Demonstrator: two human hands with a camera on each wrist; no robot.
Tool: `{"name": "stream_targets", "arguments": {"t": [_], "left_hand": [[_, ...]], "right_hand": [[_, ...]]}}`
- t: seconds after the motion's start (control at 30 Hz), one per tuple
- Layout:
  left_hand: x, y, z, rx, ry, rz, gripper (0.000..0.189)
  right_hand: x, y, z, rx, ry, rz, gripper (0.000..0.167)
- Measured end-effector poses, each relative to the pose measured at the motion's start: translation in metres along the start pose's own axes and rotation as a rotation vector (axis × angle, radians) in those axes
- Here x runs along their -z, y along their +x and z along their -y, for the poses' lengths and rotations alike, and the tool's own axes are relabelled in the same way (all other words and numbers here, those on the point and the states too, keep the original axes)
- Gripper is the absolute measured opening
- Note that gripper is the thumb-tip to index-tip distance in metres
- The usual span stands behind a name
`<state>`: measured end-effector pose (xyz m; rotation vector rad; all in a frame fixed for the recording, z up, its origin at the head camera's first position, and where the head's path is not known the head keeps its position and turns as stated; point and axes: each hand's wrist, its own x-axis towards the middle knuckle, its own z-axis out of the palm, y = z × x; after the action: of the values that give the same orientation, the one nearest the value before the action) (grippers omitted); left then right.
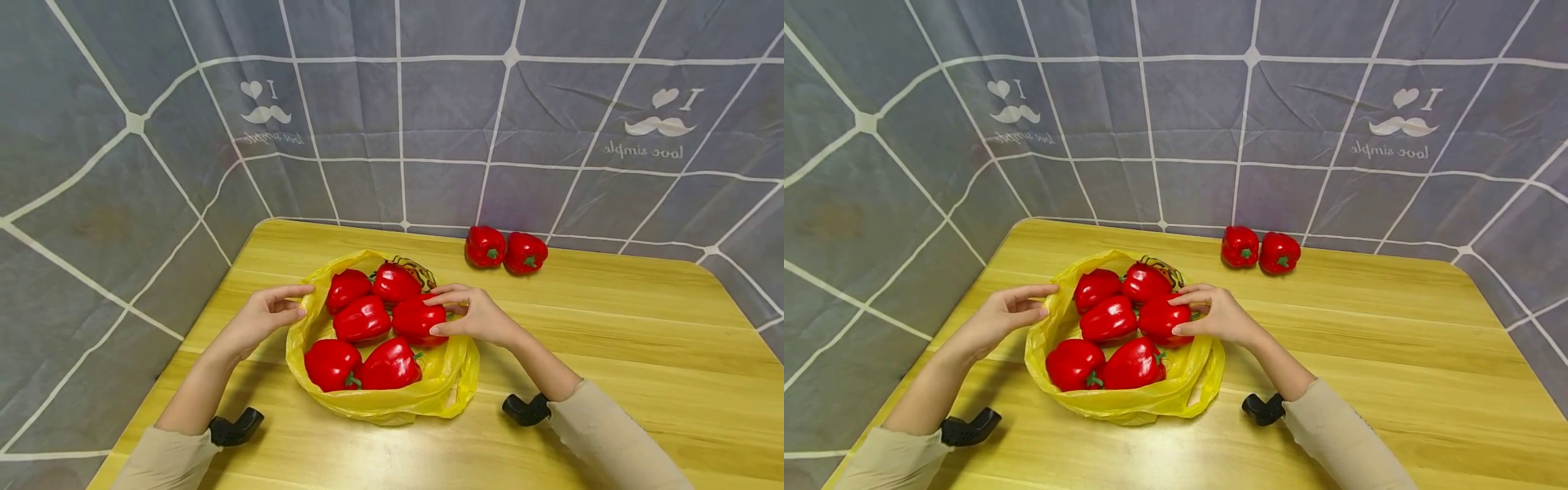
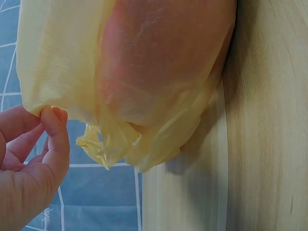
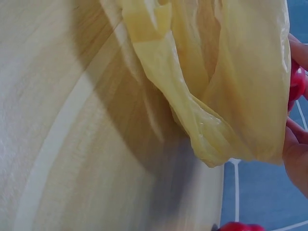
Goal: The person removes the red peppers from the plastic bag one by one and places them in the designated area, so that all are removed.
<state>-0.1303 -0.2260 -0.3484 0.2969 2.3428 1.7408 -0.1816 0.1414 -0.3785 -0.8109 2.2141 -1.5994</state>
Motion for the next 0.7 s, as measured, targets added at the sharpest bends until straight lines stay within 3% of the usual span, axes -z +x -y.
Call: {"name": "stream_targets", "arguments": {"t": [0.7], "left_hand": [[0.0, -0.002, -0.002, -0.004, 0.005, 0.0, 0.044]], "right_hand": [[0.007, -0.002, 0.014, 0.039, 0.012, -0.002, 0.04]]}}
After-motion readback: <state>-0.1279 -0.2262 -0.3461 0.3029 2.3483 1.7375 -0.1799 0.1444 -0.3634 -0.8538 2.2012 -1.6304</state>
